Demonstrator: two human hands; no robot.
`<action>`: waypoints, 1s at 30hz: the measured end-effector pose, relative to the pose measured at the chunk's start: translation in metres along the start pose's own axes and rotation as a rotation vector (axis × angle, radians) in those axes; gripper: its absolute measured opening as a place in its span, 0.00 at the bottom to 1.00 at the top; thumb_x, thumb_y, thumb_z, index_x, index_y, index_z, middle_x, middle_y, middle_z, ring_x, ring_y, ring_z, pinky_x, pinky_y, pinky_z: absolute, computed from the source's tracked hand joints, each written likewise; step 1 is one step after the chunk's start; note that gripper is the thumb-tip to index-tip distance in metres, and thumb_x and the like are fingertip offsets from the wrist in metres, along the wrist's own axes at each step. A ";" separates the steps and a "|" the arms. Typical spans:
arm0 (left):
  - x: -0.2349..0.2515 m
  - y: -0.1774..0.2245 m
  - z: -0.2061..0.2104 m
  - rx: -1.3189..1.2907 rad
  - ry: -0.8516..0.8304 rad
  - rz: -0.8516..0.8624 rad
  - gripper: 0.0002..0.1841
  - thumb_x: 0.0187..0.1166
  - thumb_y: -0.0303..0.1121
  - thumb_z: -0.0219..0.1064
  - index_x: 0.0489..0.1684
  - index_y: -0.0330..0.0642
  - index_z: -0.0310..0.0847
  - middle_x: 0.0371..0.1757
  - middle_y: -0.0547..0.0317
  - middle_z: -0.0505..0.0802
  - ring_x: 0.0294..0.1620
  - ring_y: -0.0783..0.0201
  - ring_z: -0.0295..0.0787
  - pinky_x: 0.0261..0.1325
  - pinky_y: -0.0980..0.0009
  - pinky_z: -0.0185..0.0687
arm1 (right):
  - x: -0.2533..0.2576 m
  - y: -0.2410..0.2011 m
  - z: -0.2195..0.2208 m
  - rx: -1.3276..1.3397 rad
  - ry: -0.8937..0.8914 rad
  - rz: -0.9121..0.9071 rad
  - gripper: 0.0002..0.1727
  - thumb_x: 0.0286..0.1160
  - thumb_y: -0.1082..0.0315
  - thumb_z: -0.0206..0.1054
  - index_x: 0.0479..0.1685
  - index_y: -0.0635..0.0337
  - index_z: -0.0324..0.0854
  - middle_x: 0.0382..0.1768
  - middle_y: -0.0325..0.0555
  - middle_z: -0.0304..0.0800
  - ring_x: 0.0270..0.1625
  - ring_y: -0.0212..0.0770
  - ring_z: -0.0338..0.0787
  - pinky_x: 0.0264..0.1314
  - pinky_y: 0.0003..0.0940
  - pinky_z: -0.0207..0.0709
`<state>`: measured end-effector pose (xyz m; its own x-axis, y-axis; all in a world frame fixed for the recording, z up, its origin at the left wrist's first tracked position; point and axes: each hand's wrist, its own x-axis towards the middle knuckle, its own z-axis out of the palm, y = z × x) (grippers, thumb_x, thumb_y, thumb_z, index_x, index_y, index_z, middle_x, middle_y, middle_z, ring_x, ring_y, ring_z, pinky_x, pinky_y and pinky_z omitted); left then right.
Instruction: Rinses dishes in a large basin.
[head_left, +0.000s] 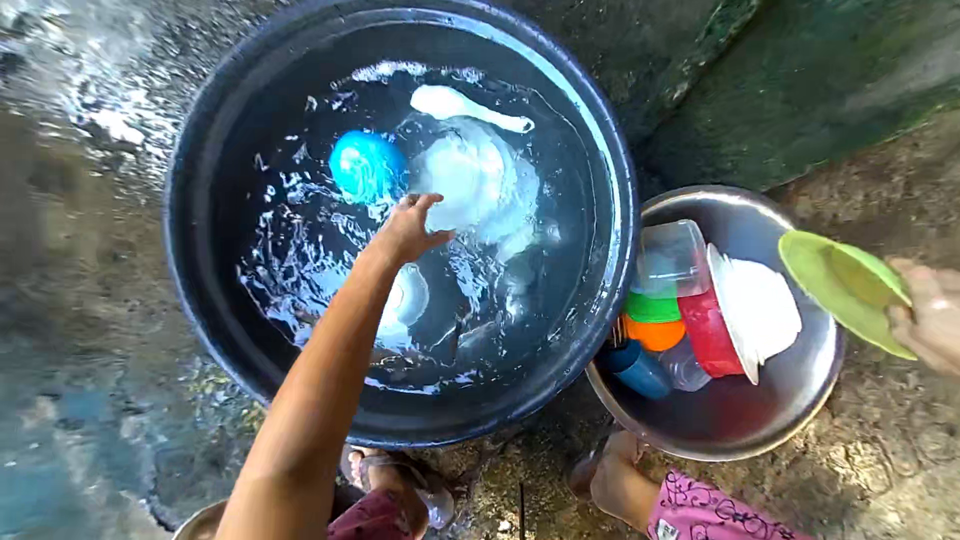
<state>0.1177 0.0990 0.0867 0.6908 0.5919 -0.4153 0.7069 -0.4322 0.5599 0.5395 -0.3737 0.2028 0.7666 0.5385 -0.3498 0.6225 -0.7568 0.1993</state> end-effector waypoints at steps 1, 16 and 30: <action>0.008 -0.003 0.008 0.063 -0.005 -0.007 0.39 0.72 0.39 0.81 0.85 0.38 0.69 0.84 0.26 0.70 0.85 0.27 0.64 0.81 0.28 0.61 | 0.003 0.001 0.012 0.014 -0.038 -0.014 0.29 0.92 0.61 0.54 0.89 0.59 0.61 0.75 0.81 0.72 0.66 0.87 0.79 0.57 0.87 0.67; 0.060 0.010 0.059 0.348 0.091 0.100 0.34 0.80 0.19 0.63 0.89 0.50 0.66 0.90 0.24 0.60 0.87 0.16 0.54 0.74 0.24 0.65 | -0.003 -0.099 -0.020 0.375 0.211 -0.465 0.36 0.87 0.48 0.46 0.73 0.74 0.74 0.74 0.77 0.73 0.67 0.71 0.83 0.67 0.64 0.77; 0.005 0.005 -0.031 0.461 0.316 0.489 0.23 0.88 0.27 0.52 0.81 0.29 0.70 0.74 0.21 0.81 0.70 0.22 0.82 0.70 0.34 0.77 | 0.049 -0.316 -0.041 0.581 0.186 -0.779 0.23 0.81 0.52 0.64 0.64 0.61 0.85 0.77 0.63 0.73 0.58 0.57 0.89 0.52 0.55 0.85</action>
<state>0.1202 0.1207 0.1094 0.9155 0.3962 0.0695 0.3699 -0.8971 0.2415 0.3871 -0.0930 0.1606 0.2186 0.9752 -0.0333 0.8274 -0.2034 -0.5235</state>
